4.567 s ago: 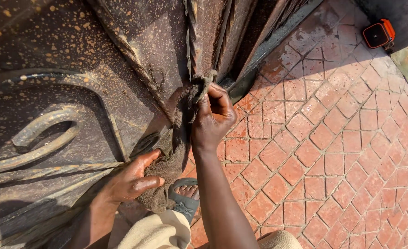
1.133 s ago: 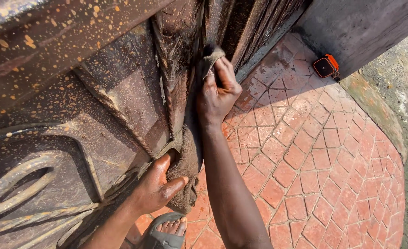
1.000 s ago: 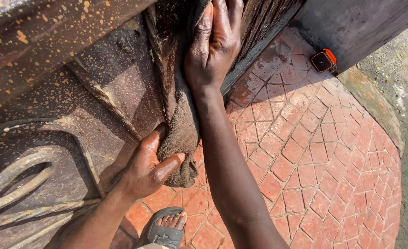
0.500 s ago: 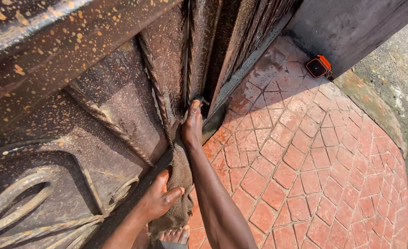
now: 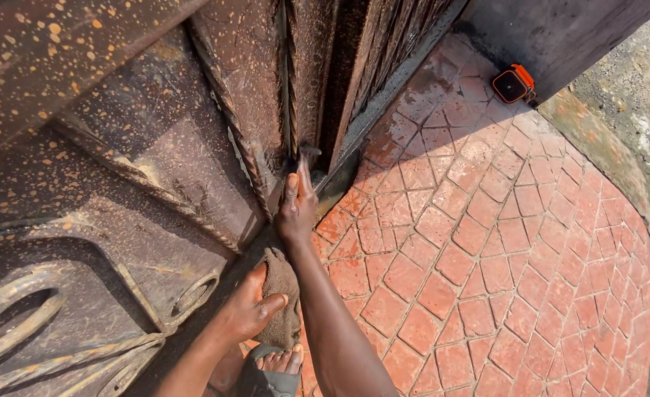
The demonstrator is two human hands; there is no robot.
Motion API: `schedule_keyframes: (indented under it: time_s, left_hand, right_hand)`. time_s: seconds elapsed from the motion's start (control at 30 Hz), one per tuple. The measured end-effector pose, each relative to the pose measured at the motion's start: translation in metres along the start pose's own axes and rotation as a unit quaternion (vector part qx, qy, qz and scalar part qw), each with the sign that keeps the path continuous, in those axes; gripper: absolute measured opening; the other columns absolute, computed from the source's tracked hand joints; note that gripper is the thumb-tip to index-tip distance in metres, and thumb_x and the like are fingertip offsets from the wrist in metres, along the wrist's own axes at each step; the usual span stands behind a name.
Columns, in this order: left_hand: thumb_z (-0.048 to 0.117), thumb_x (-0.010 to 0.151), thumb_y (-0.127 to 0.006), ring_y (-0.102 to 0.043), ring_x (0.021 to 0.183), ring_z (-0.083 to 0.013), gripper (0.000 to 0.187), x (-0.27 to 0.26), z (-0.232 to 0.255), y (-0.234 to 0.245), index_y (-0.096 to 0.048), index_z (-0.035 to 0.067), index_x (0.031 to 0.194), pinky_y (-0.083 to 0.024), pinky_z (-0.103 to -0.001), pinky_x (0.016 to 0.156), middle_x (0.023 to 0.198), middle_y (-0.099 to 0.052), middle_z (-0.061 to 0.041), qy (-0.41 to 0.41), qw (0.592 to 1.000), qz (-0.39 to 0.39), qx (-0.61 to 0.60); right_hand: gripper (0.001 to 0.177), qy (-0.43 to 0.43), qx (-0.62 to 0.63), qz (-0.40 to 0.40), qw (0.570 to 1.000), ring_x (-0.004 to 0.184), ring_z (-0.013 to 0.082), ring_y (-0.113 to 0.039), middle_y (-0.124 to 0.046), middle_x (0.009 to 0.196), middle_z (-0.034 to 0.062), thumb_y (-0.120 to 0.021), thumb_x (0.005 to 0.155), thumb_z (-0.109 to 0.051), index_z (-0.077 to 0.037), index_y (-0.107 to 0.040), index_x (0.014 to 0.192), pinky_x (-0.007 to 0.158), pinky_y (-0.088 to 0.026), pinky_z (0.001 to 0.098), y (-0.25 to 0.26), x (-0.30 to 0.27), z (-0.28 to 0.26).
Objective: Cleaning a metal gate with a rag.
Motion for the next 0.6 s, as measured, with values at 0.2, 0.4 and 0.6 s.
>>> schedule_keyframes:
  time_s: [0.2, 0.4, 0.6]
  left_hand:
    - [0.014, 0.078, -0.066, -0.060, 0.108, -0.0176, 0.054, 0.000, -0.052, -0.018, -0.056, -0.005, 0.128, -0.047, -0.036, 0.098, 0.118, -0.066, -0.011, 0.079, 0.996, -0.010, -0.041]
    - [0.012, 0.082, -0.067, -0.059, 0.100, -0.0158, 0.047, 0.007, 0.038, 0.002, -0.057, -0.006, 0.124, -0.052, -0.035, 0.093, 0.111, -0.067, -0.011, -0.024, 0.997, 0.026, -0.066]
    - [0.008, 0.084, -0.068, -0.055, 0.095, -0.0159, 0.051, -0.017, 0.043, 0.005, -0.055, -0.004, 0.132, -0.052, -0.037, 0.083, 0.108, -0.062, -0.010, 0.019, 0.998, 0.034, -0.056]
  right_hand:
    - [0.111, -0.193, 0.047, -0.059, 0.978, 0.148, 0.0372, -0.039, -0.042, 0.159, 0.0255, -0.020, 0.090, -0.086, 0.001, -0.038, 0.156, 0.121, -0.030, 0.0444, -0.012, 0.001, 0.057]
    - [0.117, -0.204, 0.452, 0.001, 0.868, 0.158, 0.0370, -0.018, -0.012, 0.172, 0.0231, -0.046, 0.088, -0.082, -0.003, -0.007, 0.164, 0.123, -0.018, 0.0498, 0.001, 0.079, -0.037]
    - [0.079, 0.061, 0.381, 0.039, 0.922, 0.152, 0.0320, -0.026, -0.022, 0.165, 0.0165, -0.048, 0.103, -0.057, -0.008, -0.024, 0.161, 0.125, -0.021, 0.0436, 0.031, 0.090, -0.160]
Point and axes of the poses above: each hand's wrist, its own x-axis towards the middle knuckle, its own y-axis out of the back of the hand, z = x × y, the point moved 3 cm from there along x, towards the middle knuckle
